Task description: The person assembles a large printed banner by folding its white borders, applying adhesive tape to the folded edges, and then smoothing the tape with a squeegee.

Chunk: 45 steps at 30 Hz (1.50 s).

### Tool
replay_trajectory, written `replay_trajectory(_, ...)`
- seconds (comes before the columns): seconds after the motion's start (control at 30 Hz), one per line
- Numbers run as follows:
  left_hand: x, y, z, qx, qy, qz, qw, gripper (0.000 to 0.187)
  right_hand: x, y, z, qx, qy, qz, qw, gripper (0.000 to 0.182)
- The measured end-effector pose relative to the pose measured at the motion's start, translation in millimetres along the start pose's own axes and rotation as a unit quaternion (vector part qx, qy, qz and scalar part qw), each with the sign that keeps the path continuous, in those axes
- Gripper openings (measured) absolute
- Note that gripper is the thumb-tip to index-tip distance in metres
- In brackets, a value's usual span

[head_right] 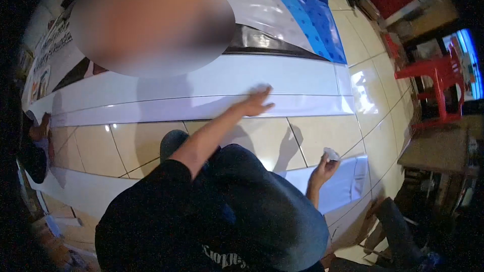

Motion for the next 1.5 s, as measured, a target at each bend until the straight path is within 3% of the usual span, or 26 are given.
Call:
replay_trajectory(0.07, 45.9, -39.2, -33.0, -0.151, 0.109, -0.108, 0.977, 0.083, 26.0, 6.3, -29.3, -0.049, 0.040, -0.037, 0.997, 0.023)
replay_trajectory(0.13, 83.5, -96.5, -40.4, -0.105, 0.171, -0.352, 0.914, 0.077, 39.3, 21.9, -70.8, -0.036, -0.013, -0.053, 0.998, 0.026)
replay_trajectory(0.2, 97.5, -133.4, -23.6, -0.050, 0.157, -0.386, 0.908, 0.074, 73.4, 44.5, -60.3, -0.028, 0.023, -0.084, 0.996, 0.030)
replay_trajectory(0.23, 98.0, -134.0, -13.3, -0.044, 0.166, -0.380, 0.909, 0.074, 79.7, 60.8, -55.3, -0.001, 0.023, -0.091, 0.996, 0.031)
replay_trajectory(0.3, 100.2, -134.8, 1.1, -0.116, 0.210, -0.367, 0.899, 0.072, 89.9, 98.1, -38.4, 0.057, 0.002, -0.101, 0.993, 0.032)
replay_trajectory(0.4, 82.6, -109.0, 7.8, -0.105, 0.220, -0.304, 0.921, 0.071, 114.4, 150.0, 13.4, 0.117, -0.020, -0.101, 0.988, 0.032)
replay_trajectory(0.53, 31.1, -58.9, 17.3, -0.078, 0.253, -0.235, 0.935, 0.068, 122.1, 220.9, 95.1, 0.216, -0.002, -0.139, 0.966, 0.031)
replay_trajectory(0.63, -11.2, -18.8, 32.0, -0.109, 0.209, -0.202, 0.951, 0.066, 121.0, 263.9, 166.2, 0.254, -0.057, -0.159, 0.952, 0.031)
replay_trajectory(0.8, -70.5, 51.9, 56.2, -0.059, 0.180, -0.117, 0.975, 0.066, 54.6, 324.8, 232.0, 0.322, -0.109, -0.127, 0.932, 0.035)
replay_trajectory(0.87, -81.1, 71.4, 59.5, -0.033, 0.165, -0.095, 0.981, 0.066, 13.1, 340.9, 248.2, 0.351, -0.020, -0.091, 0.932, 0.034)
replay_trajectory(0.93, -90.6, 87.5, 60.2, -0.016, 0.154, -0.053, 0.987, 0.065, -28.5, 358.8, 267.2, 0.359, -0.003, -0.085, 0.929, 0.033)
replay_trajectory(1.0, -90.2, 93.8, 59.8, -0.005, 0.124, -0.049, 0.991, 0.065, -57.0, 376.7, 274.3, 0.211, 0.008, -0.090, 0.973, 0.030)
replay_trajectory(1.03, -92.5, 99.7, 60.6, -0.006, 0.120, -0.040, 0.992, 0.065, -65.6, 390.4, 274.6, 0.260, -0.059, -0.006, 0.964, 0.037)
replay_trajectory(1.07, -98.1, 101.6, 60.5, -0.007, 0.115, -0.029, 0.993, 0.065, -73.5, 398.6, 275.6, 0.265, -0.067, 0.002, 0.962, 0.037)
replay_trajectory(1.13, -98.8, 105.8, 63.8, 0.006, 0.111, -0.033, 0.993, 0.065, -91.6, 421.4, 274.8, 0.226, -0.058, -0.008, 0.972, 0.036)
replay_trajectory(1.17, -99.3, 109.7, 66.4, 0.014, 0.119, -0.034, 0.992, 0.066, -108.7, 437.0, 267.4, 0.257, 0.023, -0.016, 0.966, 0.032)
replay_trajectory(1.3, -102.2, 110.8, 63.9, 0.034, 0.136, -0.050, 0.989, 0.068, -132.1, 474.0, 236.7, 0.200, -0.031, -0.035, 0.979, 0.029)
replay_trajectory(1.4, -107.3, 112.5, 57.7, 0.068, 0.163, -0.064, 0.982, 0.069, -151.8, 491.2, 153.7, 0.090, -0.021, -0.036, 0.995, 0.028)
replay_trajectory(1.5, -106.3, 113.9, 56.3, 0.067, 0.171, -0.065, 0.981, 0.070, -184.9, 482.0, 24.2, -0.041, -0.150, -0.029, 0.987, 0.030)
Point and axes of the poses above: each hand's wrist, its own y-axis towards the middle knuckle, its own z-axis out of the palm, x = y × z, the point moved 6 cm from there along y, towards the middle knuckle, and after that the axes turned 13 degrees about y, right-handed, at the moved point
